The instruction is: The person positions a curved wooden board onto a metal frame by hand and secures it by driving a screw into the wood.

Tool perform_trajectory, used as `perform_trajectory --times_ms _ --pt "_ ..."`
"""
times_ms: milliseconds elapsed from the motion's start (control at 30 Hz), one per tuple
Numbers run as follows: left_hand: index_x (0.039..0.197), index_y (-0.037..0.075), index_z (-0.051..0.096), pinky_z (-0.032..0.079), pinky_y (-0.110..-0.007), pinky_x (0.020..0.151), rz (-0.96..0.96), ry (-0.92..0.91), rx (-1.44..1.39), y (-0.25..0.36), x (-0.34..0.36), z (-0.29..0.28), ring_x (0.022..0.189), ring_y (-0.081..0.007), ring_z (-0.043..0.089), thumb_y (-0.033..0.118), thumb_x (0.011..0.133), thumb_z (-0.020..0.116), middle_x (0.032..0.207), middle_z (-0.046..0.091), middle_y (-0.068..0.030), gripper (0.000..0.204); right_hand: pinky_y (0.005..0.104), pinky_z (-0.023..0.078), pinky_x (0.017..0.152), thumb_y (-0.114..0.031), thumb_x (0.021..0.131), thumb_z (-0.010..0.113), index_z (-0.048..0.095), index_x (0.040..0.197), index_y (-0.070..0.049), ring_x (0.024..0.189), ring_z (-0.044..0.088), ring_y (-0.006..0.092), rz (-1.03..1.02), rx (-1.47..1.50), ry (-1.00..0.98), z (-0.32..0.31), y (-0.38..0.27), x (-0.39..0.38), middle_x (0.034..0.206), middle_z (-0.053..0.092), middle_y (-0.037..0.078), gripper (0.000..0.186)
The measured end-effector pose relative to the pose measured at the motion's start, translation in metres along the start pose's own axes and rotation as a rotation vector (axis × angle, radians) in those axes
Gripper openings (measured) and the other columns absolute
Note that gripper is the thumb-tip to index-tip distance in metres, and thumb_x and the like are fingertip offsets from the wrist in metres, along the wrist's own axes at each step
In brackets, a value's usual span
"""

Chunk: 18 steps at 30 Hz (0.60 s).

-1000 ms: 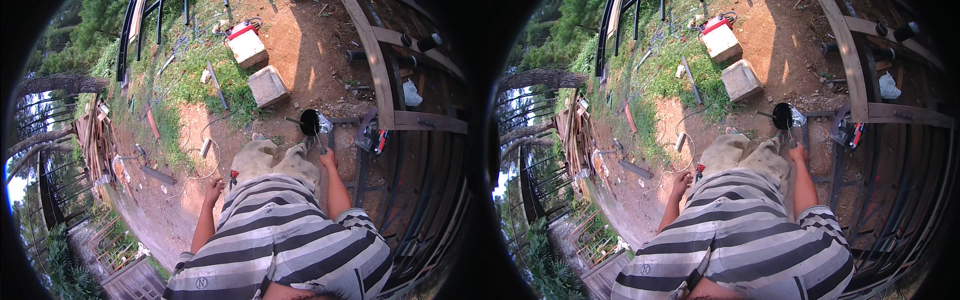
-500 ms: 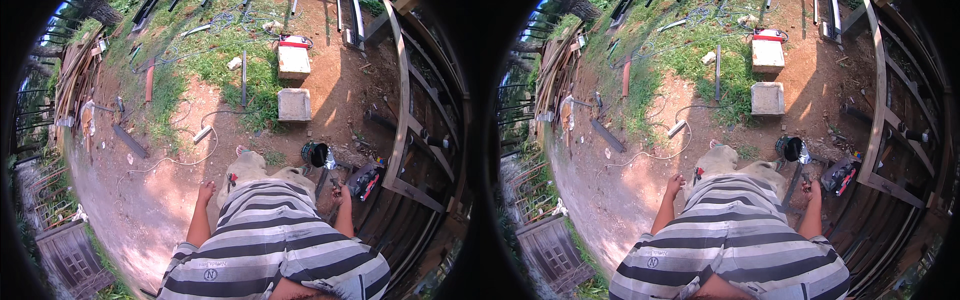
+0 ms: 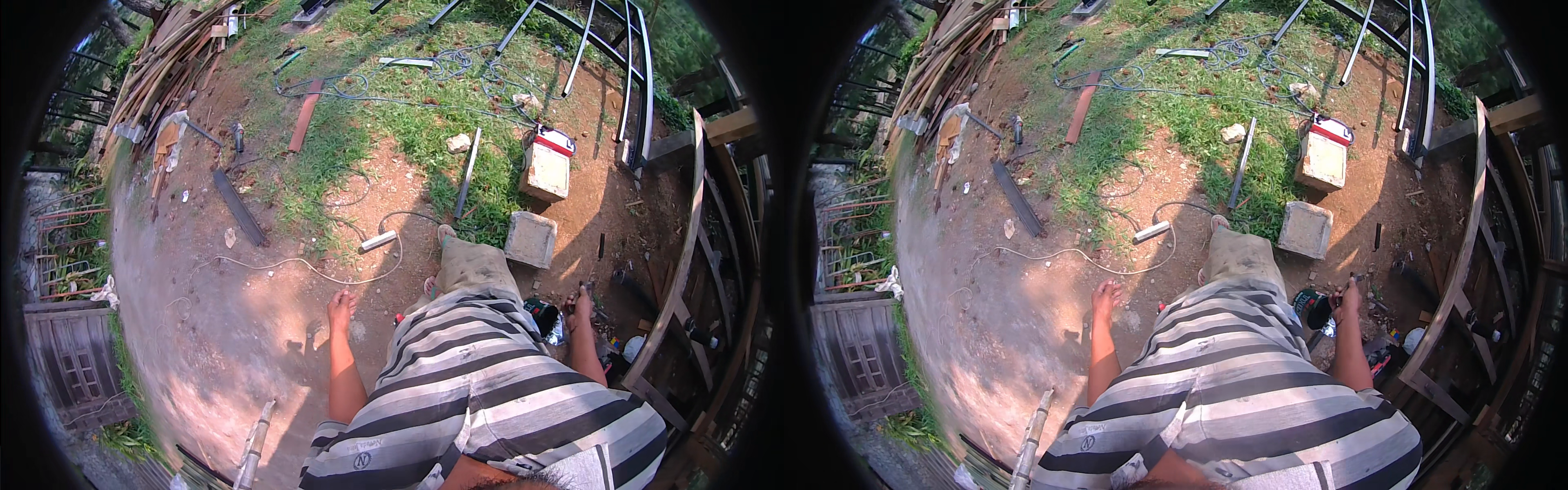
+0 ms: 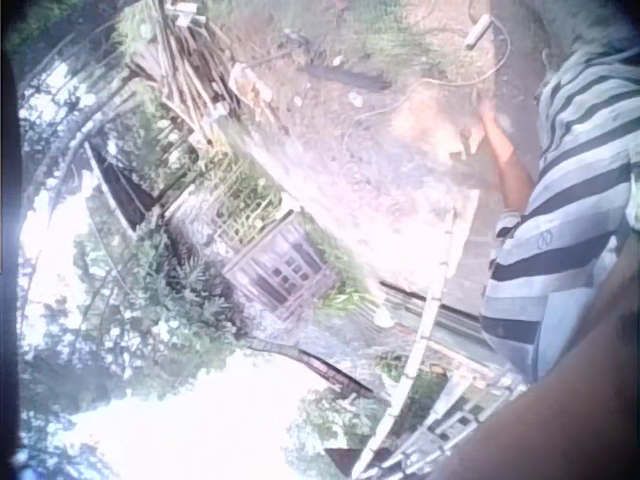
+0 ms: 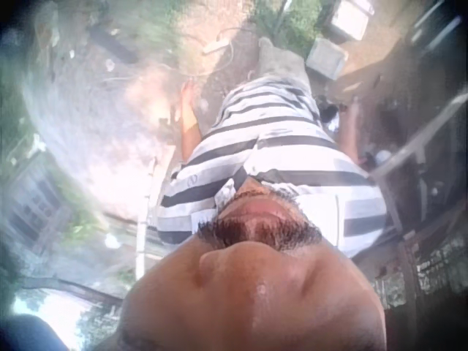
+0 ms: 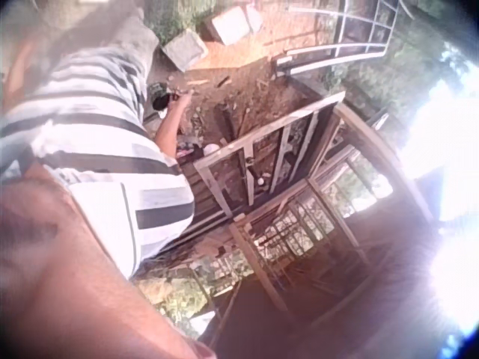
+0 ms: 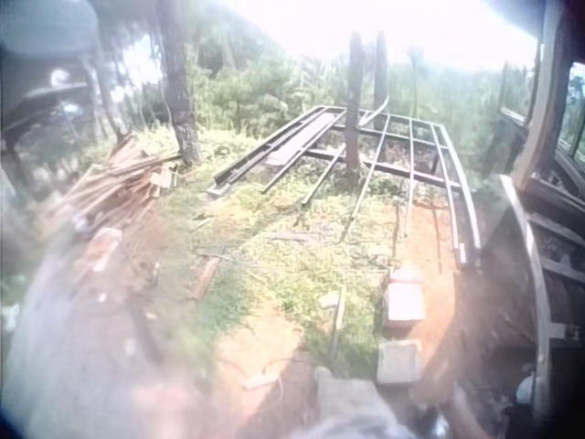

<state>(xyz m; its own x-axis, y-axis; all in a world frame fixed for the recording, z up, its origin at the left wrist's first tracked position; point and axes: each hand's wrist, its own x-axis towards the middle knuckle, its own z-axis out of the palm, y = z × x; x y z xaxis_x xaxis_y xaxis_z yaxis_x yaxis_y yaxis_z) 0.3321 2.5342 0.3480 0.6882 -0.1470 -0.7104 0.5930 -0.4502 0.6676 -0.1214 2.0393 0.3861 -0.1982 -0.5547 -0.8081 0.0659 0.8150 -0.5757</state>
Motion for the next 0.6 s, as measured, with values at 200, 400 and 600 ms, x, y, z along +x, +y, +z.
perform_trajectory --times_ms 200,400,600 --pt "0.139 0.007 0.052 0.048 -0.036 0.093 0.236 -0.118 -0.021 0.18 0.071 0.06 0.112 -0.0215 0.064 0.038 0.104 0.052 0.123 0.068 -0.0123 0.047 0.0226 0.049 0.043 -0.016 0.083 0.055 0.048 0.077 -0.009 0.054 0.055 0.015 0.269 0.035 -0.292 0.174 -0.027 0.028 0.069 0.055 0.004 0.011" --pt "0.138 0.011 0.053 0.048 -0.042 0.094 0.1 -0.047 -0.082 0.233 0.235 0.076 0.112 -0.0254 0.064 0.035 0.102 0.054 0.124 0.066 -0.0117 0.043 0.0208 0.039 0.036 -0.044 0.096 0.053 0.046 0.075 -0.012 0.042 0.044 0.009 0.429 -0.07 -0.405 0.385 -0.057 0.101 0.057 0.048 -0.003 0.039" --pt "0.13 0.008 0.052 0.053 -0.044 0.078 -0.405 0.04 0.136 0.212 0.299 0.031 0.096 -0.03 0.067 0.035 0.102 0.053 0.114 0.067 -0.0159 0.038 0.0252 0.039 0.037 -0.051 0.102 0.045 0.055 0.083 -0.008 0.043 0.048 0.0128 0.388 -0.111 -0.448 0.601 -0.13 0.092 0.059 0.05 0.0 0.048"
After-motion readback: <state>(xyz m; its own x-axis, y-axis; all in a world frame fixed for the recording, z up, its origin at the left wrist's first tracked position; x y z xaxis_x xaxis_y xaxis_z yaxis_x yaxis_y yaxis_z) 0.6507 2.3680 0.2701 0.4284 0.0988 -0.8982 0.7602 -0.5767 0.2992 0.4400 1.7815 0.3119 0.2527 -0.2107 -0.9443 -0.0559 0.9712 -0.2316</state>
